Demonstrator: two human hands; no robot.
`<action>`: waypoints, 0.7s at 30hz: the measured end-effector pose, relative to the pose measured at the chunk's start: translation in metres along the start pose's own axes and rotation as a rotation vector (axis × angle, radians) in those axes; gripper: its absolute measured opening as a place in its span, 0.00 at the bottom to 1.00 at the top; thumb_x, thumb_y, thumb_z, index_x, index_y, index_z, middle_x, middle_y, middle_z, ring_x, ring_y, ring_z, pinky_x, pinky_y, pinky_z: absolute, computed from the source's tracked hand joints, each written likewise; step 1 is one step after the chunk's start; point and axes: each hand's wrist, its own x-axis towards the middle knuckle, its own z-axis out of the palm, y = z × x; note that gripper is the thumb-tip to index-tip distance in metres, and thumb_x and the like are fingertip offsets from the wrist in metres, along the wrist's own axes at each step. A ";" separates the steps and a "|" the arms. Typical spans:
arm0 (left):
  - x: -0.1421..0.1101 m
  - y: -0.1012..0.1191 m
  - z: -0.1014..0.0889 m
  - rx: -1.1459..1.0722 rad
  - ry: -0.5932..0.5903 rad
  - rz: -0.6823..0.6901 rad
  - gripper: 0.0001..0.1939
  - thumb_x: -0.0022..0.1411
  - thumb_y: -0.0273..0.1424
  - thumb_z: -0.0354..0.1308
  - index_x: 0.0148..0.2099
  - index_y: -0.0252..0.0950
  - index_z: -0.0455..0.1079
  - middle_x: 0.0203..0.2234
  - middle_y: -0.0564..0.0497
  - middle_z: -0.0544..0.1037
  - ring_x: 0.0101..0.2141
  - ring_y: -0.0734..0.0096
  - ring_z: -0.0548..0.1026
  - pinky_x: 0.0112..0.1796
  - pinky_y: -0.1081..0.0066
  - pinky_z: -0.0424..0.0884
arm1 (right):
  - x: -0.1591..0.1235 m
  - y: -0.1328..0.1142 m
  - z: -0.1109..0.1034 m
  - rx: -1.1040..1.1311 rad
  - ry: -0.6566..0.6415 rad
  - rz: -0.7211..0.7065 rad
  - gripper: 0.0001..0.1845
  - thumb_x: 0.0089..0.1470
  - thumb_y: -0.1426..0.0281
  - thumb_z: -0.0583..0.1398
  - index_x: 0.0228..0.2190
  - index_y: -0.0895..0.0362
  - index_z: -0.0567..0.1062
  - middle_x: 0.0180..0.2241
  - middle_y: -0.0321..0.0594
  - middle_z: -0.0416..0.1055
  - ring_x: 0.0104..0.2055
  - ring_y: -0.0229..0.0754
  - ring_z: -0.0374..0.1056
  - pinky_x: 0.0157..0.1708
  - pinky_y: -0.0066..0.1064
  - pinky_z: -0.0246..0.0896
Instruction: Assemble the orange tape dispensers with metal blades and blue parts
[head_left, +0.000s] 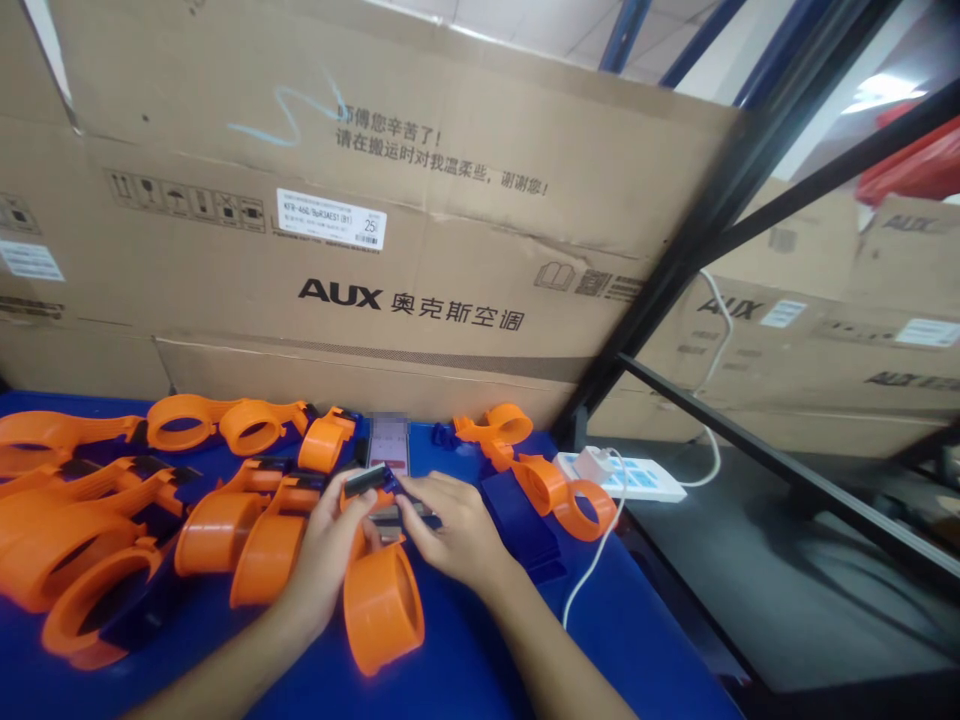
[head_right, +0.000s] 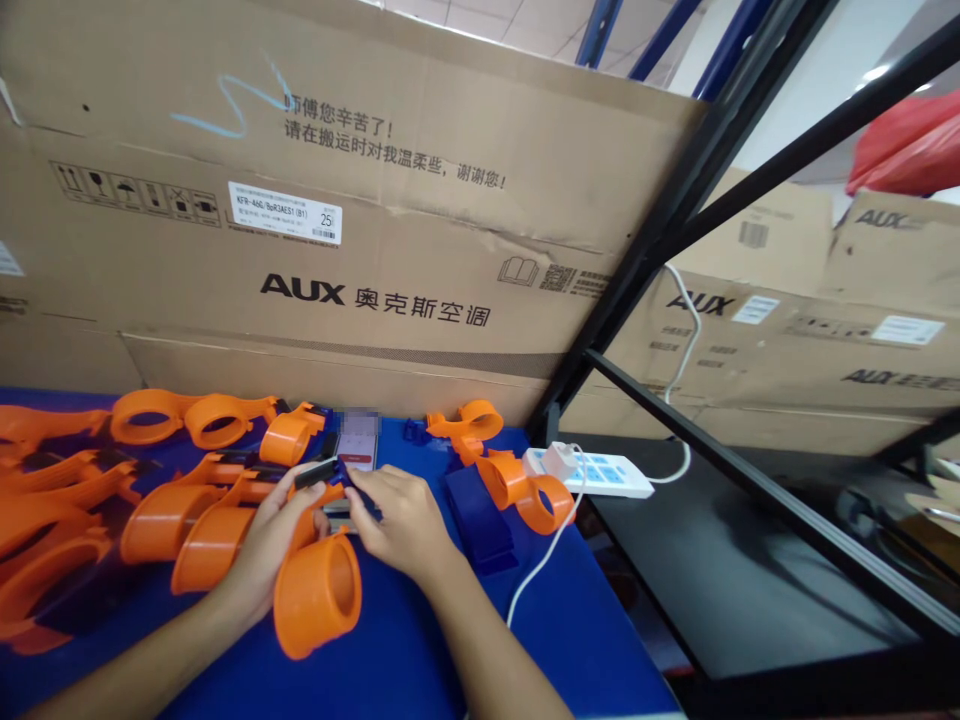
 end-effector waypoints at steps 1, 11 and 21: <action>0.000 0.000 0.000 -0.002 0.002 -0.002 0.23 0.60 0.41 0.68 0.54 0.40 0.70 0.19 0.55 0.75 0.20 0.71 0.72 0.26 0.73 0.70 | 0.000 0.000 0.000 -0.010 -0.001 -0.008 0.16 0.66 0.73 0.59 0.54 0.56 0.76 0.40 0.44 0.83 0.31 0.44 0.75 0.35 0.37 0.73; 0.001 -0.001 0.001 0.019 0.066 -0.003 0.29 0.58 0.42 0.69 0.59 0.39 0.70 0.21 0.54 0.76 0.22 0.70 0.73 0.27 0.72 0.71 | -0.001 -0.008 0.002 -0.130 -0.123 -0.006 0.21 0.66 0.75 0.53 0.57 0.62 0.73 0.41 0.52 0.80 0.36 0.48 0.73 0.41 0.42 0.72; -0.011 0.009 0.007 -0.061 -0.082 -0.065 0.37 0.54 0.32 0.69 0.65 0.41 0.64 0.18 0.57 0.74 0.18 0.70 0.72 0.26 0.71 0.71 | 0.007 -0.009 -0.011 0.437 0.049 0.518 0.15 0.67 0.62 0.60 0.52 0.53 0.77 0.40 0.42 0.79 0.40 0.45 0.73 0.44 0.38 0.68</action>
